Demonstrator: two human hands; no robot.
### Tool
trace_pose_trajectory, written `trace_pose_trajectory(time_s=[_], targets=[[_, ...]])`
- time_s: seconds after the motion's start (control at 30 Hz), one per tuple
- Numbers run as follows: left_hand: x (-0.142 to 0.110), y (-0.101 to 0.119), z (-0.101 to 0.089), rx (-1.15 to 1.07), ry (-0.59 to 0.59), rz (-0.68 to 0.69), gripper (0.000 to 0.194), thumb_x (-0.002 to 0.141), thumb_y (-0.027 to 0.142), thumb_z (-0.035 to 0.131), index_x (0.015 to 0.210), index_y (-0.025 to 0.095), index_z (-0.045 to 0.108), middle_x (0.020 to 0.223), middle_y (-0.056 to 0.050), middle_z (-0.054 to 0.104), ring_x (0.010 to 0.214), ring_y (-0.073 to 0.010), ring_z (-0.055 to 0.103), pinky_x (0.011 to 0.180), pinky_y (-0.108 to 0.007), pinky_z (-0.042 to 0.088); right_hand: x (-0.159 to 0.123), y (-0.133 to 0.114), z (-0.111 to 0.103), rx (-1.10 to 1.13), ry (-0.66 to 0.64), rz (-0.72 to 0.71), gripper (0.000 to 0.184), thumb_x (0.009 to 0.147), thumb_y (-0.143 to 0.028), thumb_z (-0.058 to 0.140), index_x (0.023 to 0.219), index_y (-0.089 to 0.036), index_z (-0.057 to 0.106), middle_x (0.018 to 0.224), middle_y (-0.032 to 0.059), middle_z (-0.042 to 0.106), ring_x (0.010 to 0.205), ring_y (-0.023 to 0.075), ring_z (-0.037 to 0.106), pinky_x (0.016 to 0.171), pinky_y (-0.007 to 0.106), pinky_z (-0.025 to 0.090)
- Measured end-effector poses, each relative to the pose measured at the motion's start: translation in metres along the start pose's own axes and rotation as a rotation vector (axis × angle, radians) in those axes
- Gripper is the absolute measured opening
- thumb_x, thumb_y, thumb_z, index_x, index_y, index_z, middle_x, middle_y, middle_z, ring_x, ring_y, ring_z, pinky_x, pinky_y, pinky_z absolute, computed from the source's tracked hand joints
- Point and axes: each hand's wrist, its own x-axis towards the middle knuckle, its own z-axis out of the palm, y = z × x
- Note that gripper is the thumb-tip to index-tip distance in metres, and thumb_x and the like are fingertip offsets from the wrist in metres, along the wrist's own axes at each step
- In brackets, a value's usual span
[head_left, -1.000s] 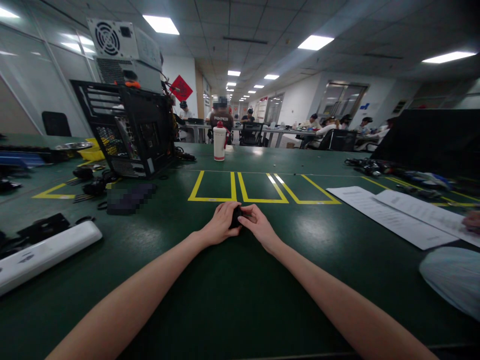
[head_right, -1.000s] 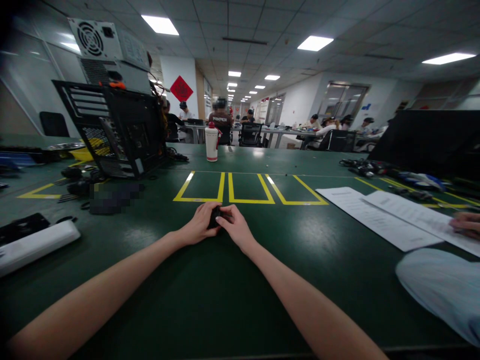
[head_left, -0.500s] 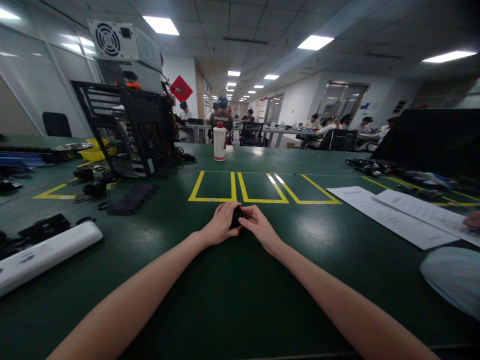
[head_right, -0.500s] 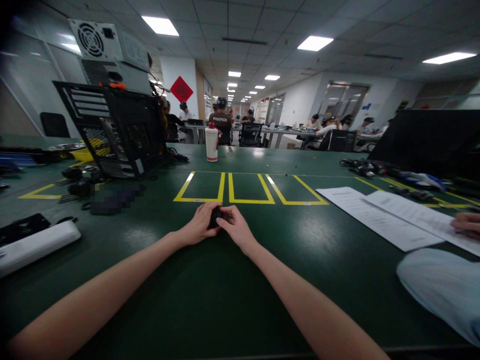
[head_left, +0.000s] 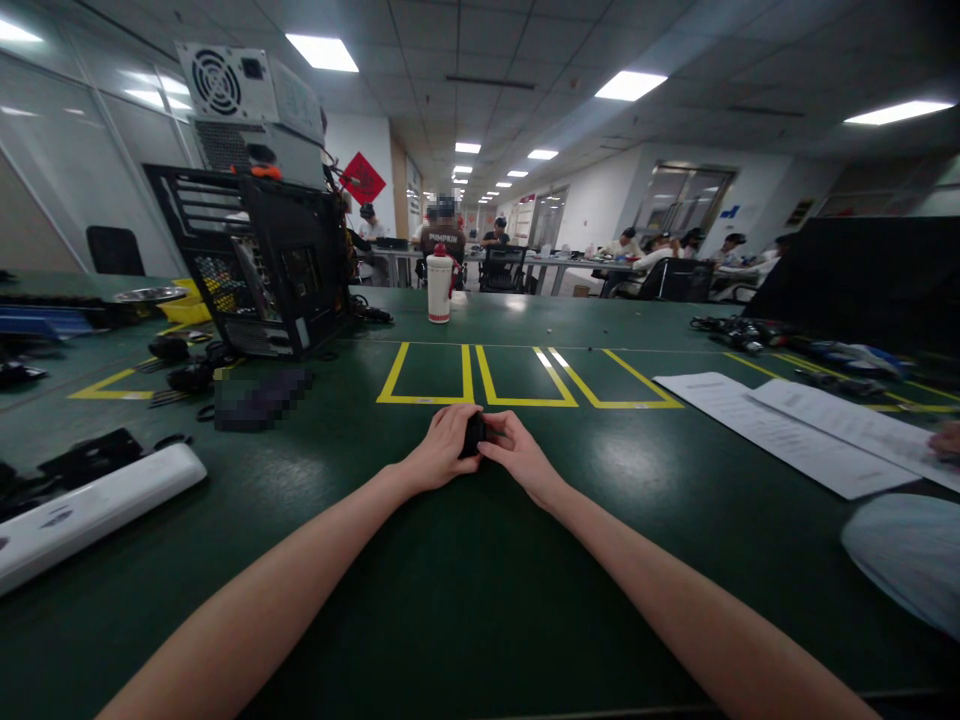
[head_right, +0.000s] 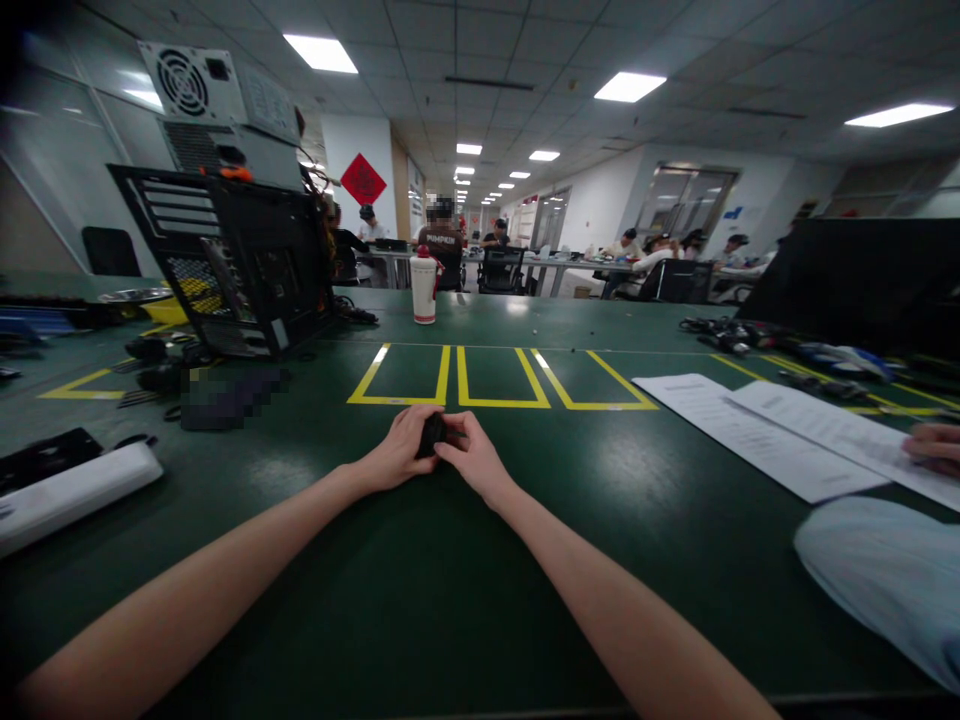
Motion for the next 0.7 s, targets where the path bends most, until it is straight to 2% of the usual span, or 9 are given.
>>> trace_pose_trajectory(time_s=[0.17,0.27,0.4,0.5,0.7], targets=[[0.0005,-0.0013,0.0011,0.002,0.009,0.013,0.059,0.069,0.024,0.054,0.119,0.018,0.024,0.114,-0.010,0.039,0.110,-0.0230,0.037,0.097,-0.044,0.025,0.0011,0.0007,0.0012,-0.031,0.033,-0.043,0.022,0.069,-0.026,0.057,0.089,-0.022,0.050,0.097,0.0011,0.053,0.092,0.0154,0.054,0.084,0.033,0.041],[0.0007,-0.0008,0.0011,0.003,0.017,0.017,0.058,0.069,0.024,0.054,0.119,0.018,0.024,0.114,-0.010,0.040,0.110,-0.0231,0.037,0.097,-0.044,0.025,0.0032,0.0027,0.0002,-0.066,0.050,-0.028,0.026,0.070,-0.025,0.056,0.095,-0.023,0.049,0.099,0.0017,0.052,0.093,0.0155,0.053,0.084,0.034,0.041],[0.0001,0.0003,-0.0004,0.004,0.005,0.016,0.058,0.069,0.025,0.054,0.119,0.018,0.024,0.114,-0.010,0.039,0.110,-0.0228,0.037,0.097,-0.044,0.024,0.0031,0.0043,-0.0019,-0.068,0.007,0.007,0.029,0.071,-0.024,0.054,0.100,-0.022,0.048,0.106,0.0032,0.051,0.097,0.0163,0.052,0.087,0.035,0.039],[-0.0002,0.0002,-0.0011,-0.001,-0.002,0.011,0.060,0.069,0.024,0.054,0.120,0.019,0.023,0.115,-0.009,0.039,0.109,-0.0227,0.037,0.097,-0.044,0.024,0.0015,0.0047,-0.0022,-0.029,-0.020,-0.011,0.031,0.069,-0.021,0.057,0.098,-0.023,0.048,0.106,0.0022,0.051,0.099,0.0162,0.051,0.088,0.034,0.039],[0.0005,-0.0006,0.0009,0.006,0.012,0.012,0.060,0.068,0.024,0.055,0.119,0.018,0.024,0.114,-0.010,0.039,0.110,-0.0234,0.037,0.096,-0.044,0.024,0.0030,0.0063,0.0001,-0.045,0.033,-0.054,0.023,0.069,-0.024,0.057,0.090,-0.021,0.049,0.097,0.0013,0.052,0.091,0.0150,0.054,0.085,0.034,0.041]])
